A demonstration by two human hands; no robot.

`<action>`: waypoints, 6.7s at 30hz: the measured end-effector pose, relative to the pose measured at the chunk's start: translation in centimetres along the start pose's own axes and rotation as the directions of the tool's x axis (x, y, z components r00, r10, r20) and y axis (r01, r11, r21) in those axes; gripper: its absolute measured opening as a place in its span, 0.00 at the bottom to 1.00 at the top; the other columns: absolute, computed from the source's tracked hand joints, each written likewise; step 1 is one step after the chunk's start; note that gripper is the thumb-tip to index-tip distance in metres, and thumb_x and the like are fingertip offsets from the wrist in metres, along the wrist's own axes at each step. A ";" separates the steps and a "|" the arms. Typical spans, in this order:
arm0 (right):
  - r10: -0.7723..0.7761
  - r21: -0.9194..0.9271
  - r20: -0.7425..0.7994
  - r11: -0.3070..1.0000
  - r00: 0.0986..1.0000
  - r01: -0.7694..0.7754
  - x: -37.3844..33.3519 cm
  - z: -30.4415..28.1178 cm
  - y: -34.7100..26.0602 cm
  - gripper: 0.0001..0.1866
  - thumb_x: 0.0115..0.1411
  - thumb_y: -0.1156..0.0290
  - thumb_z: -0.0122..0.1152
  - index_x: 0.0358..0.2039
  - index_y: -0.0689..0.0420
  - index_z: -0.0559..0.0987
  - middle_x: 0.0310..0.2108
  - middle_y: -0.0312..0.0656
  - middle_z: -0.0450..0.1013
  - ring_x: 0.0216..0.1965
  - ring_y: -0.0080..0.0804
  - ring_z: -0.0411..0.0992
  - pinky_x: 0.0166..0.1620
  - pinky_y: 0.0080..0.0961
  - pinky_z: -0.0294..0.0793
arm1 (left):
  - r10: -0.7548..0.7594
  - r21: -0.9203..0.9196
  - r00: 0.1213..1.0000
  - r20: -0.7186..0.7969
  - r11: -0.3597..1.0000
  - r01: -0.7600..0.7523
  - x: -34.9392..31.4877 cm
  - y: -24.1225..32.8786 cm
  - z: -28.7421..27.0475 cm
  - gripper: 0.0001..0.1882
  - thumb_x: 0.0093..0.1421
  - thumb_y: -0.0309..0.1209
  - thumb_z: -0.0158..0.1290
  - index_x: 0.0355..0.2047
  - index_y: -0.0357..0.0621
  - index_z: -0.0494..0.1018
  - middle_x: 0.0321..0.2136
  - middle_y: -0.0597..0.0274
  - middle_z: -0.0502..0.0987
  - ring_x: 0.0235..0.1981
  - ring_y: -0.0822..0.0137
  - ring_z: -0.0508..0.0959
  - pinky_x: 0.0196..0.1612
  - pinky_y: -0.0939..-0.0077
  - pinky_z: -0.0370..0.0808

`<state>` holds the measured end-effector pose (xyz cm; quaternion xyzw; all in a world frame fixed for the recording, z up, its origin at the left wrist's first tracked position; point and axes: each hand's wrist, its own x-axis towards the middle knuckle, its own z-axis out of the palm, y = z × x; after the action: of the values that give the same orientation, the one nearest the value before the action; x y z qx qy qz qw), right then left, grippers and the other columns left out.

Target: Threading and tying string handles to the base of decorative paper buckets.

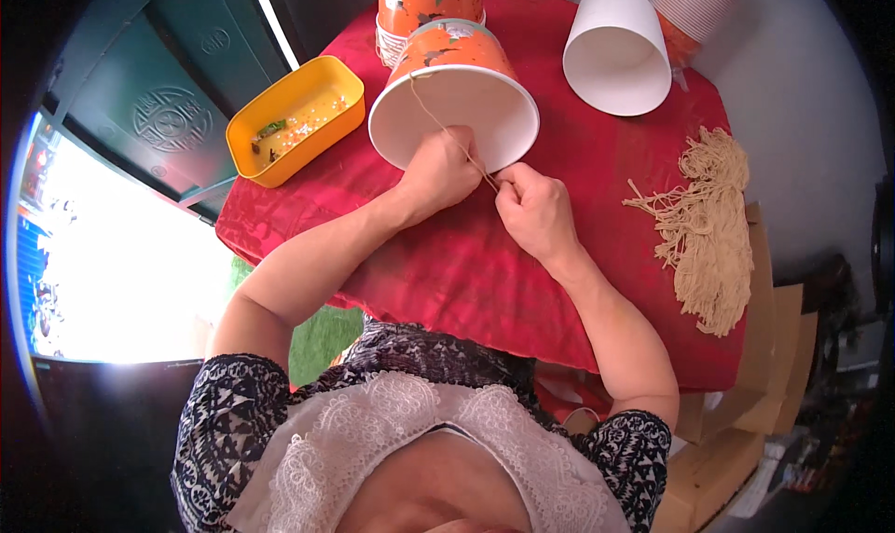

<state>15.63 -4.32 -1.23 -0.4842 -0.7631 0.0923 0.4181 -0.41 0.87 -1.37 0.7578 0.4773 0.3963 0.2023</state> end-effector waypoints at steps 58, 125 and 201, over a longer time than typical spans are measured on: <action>0.268 0.227 -0.269 0.951 0.925 -0.209 1.0 -1.2 2.6 0.25 0.61 0.52 0.58 0.22 0.65 0.76 0.17 0.53 0.70 0.22 0.54 0.72 0.25 0.42 0.66 | -0.146 -0.976 0.989 -0.020 0.216 0.012 -3.2 7.0 -3.7 0.33 0.61 0.46 0.55 0.59 0.38 0.58 0.52 0.52 0.72 0.52 0.62 0.75 0.55 0.65 0.73; 0.109 0.928 0.242 0.264 0.964 -0.262 0.5 -4.4 -4.1 0.15 0.68 0.63 0.52 0.50 0.58 0.72 0.26 0.33 0.69 0.16 0.15 0.58 0.17 0.12 0.56 | -0.228 -0.900 0.962 -0.148 0.435 -0.036 -2.8 5.5 -4.0 0.29 0.64 0.42 0.52 0.57 0.35 0.58 0.50 0.52 0.72 0.49 0.65 0.77 0.53 0.70 0.75; -0.068 0.414 0.354 0.906 0.933 -0.091 -1.2 -0.2 -3.5 0.09 0.62 0.75 0.53 0.34 0.65 0.80 0.22 0.38 0.74 0.25 0.20 0.72 0.30 0.19 0.72 | -0.123 -0.385 0.671 -0.731 0.887 -0.256 13.5 -5.7 -22.7 0.52 0.44 0.43 0.72 0.56 0.29 0.50 0.46 0.49 0.68 0.41 0.67 0.77 0.44 0.75 0.78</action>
<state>13.69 -7.12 0.11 -0.3614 -0.7852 0.3451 0.3657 -18.53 13.83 13.95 0.4798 0.3818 0.7758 0.1490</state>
